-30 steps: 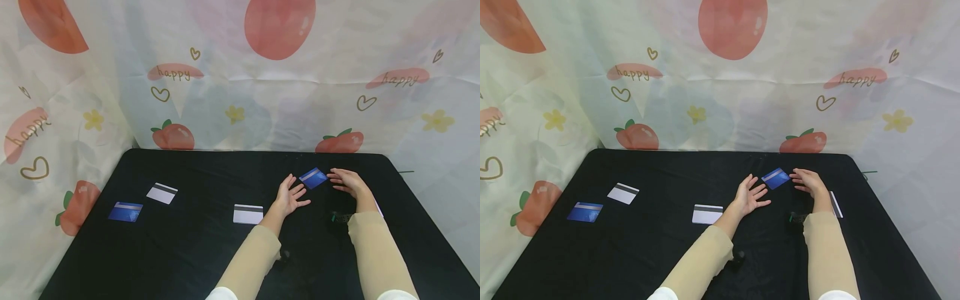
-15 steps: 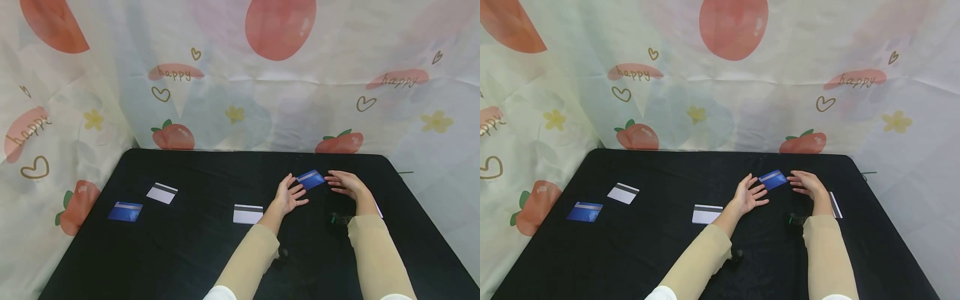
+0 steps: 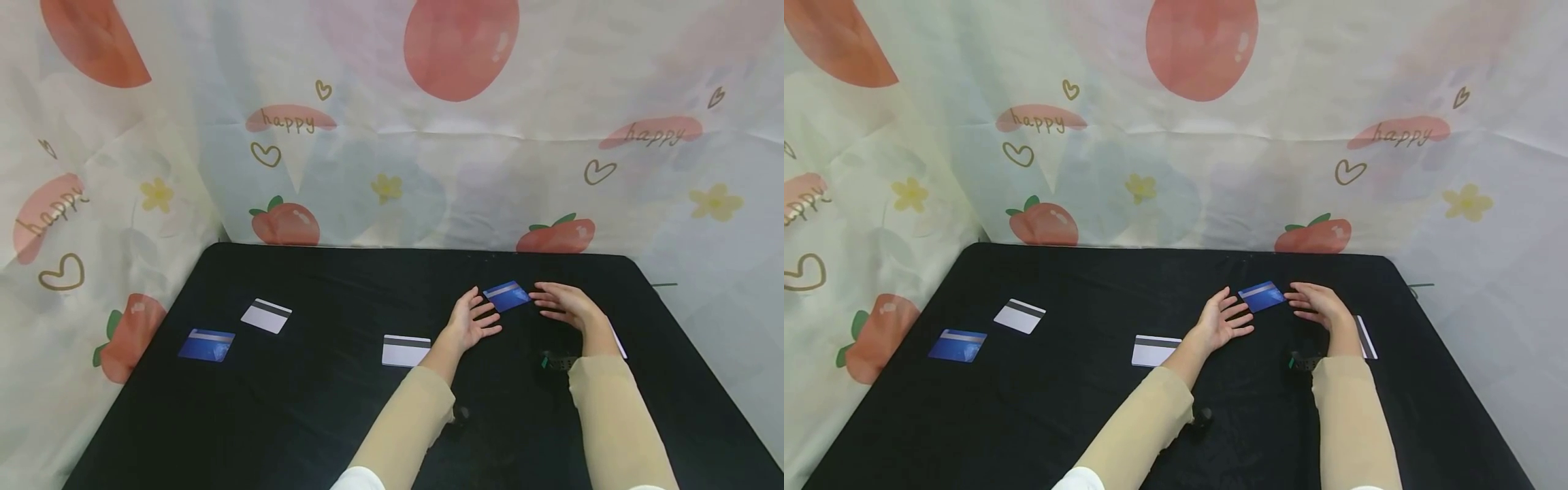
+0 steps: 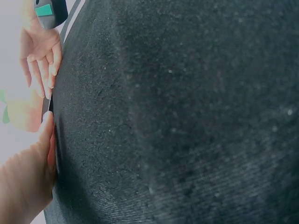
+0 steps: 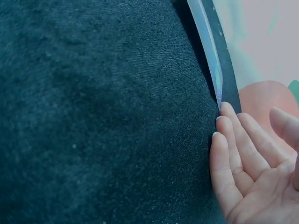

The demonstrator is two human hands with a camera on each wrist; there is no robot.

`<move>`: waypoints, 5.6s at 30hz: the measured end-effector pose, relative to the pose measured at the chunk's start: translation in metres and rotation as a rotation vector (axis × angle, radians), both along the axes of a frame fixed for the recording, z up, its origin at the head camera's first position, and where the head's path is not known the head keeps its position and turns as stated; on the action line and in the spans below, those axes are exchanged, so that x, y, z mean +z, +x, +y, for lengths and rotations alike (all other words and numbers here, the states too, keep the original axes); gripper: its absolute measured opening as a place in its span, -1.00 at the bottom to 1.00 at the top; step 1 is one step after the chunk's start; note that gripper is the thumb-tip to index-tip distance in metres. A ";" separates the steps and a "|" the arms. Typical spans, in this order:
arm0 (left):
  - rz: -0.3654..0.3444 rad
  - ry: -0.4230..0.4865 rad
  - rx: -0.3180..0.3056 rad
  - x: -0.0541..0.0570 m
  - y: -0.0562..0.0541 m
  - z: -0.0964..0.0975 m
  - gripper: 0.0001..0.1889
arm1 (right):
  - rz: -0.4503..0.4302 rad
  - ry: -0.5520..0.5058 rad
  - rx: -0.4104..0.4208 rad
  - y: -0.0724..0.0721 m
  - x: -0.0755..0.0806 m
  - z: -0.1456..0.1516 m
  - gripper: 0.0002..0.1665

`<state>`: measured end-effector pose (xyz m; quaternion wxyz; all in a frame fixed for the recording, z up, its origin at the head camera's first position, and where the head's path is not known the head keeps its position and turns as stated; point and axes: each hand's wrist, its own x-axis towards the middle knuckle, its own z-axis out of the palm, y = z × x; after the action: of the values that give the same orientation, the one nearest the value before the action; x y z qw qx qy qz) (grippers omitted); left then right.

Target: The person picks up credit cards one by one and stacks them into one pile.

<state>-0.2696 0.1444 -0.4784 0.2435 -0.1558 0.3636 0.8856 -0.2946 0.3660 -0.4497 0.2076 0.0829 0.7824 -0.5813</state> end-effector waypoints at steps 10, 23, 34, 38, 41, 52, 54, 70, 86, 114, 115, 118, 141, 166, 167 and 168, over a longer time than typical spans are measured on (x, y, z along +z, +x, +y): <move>-0.018 -0.014 0.001 0.006 0.002 0.002 -0.39 | -0.011 0.016 -0.002 -0.001 -0.001 0.000 -0.26; -0.008 -0.150 0.063 0.006 0.004 0.005 -0.56 | -0.042 0.019 0.037 0.002 0.003 -0.010 -0.29; -0.005 -0.241 0.140 0.001 0.007 0.001 -0.64 | -0.079 -0.029 0.024 0.006 0.004 -0.020 -0.33; 0.001 -0.302 0.210 0.002 0.009 0.001 -0.68 | -0.091 -0.048 0.031 0.007 0.005 -0.022 -0.32; -0.003 -0.325 0.253 0.003 0.010 0.000 -0.70 | -0.098 -0.076 0.035 0.009 0.004 -0.023 -0.33; 0.000 -0.388 0.365 0.007 0.010 0.000 -0.72 | -0.087 -0.169 0.025 0.015 0.005 -0.032 -0.32; 0.001 -0.400 0.379 0.008 0.009 -0.001 -0.72 | -0.077 -0.164 0.027 0.015 0.005 -0.035 -0.31; 0.060 -0.400 0.320 0.014 0.011 -0.016 -0.69 | -0.038 -0.234 -0.087 0.026 0.003 -0.050 -0.44; 0.131 -0.399 0.180 0.019 0.015 -0.053 -0.64 | -0.043 -0.270 -0.141 0.043 0.010 -0.079 -0.21; 0.238 -0.538 0.041 0.025 0.037 -0.117 -0.63 | -0.028 -0.268 -0.175 0.070 0.012 -0.132 -0.33; 0.237 -0.538 0.039 0.025 0.038 -0.119 -0.63 | -0.027 -0.266 -0.178 0.071 0.012 -0.134 -0.34; 0.242 -0.553 0.031 0.025 0.041 -0.125 -0.62 | -0.021 -0.255 -0.186 0.073 0.011 -0.140 -0.35; 0.198 -0.606 -0.010 0.014 0.060 -0.168 -0.57 | -0.012 -0.215 -0.248 0.087 0.002 -0.186 -0.46; 0.191 -0.692 -0.095 0.009 0.080 -0.192 -0.52 | -0.005 -0.163 -0.216 0.109 -0.011 -0.211 -0.56; 0.192 -0.697 -0.098 0.008 0.080 -0.193 -0.52 | -0.006 -0.163 -0.211 0.109 -0.012 -0.212 -0.57; 0.195 -0.702 -0.100 0.007 0.080 -0.193 -0.52 | -0.007 -0.162 -0.208 0.109 -0.013 -0.212 -0.57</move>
<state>-0.1894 -0.0488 -0.4712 0.1826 -0.1267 0.6741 0.7044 -0.1854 0.1541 -0.4625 0.1549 0.1485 0.7194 -0.6606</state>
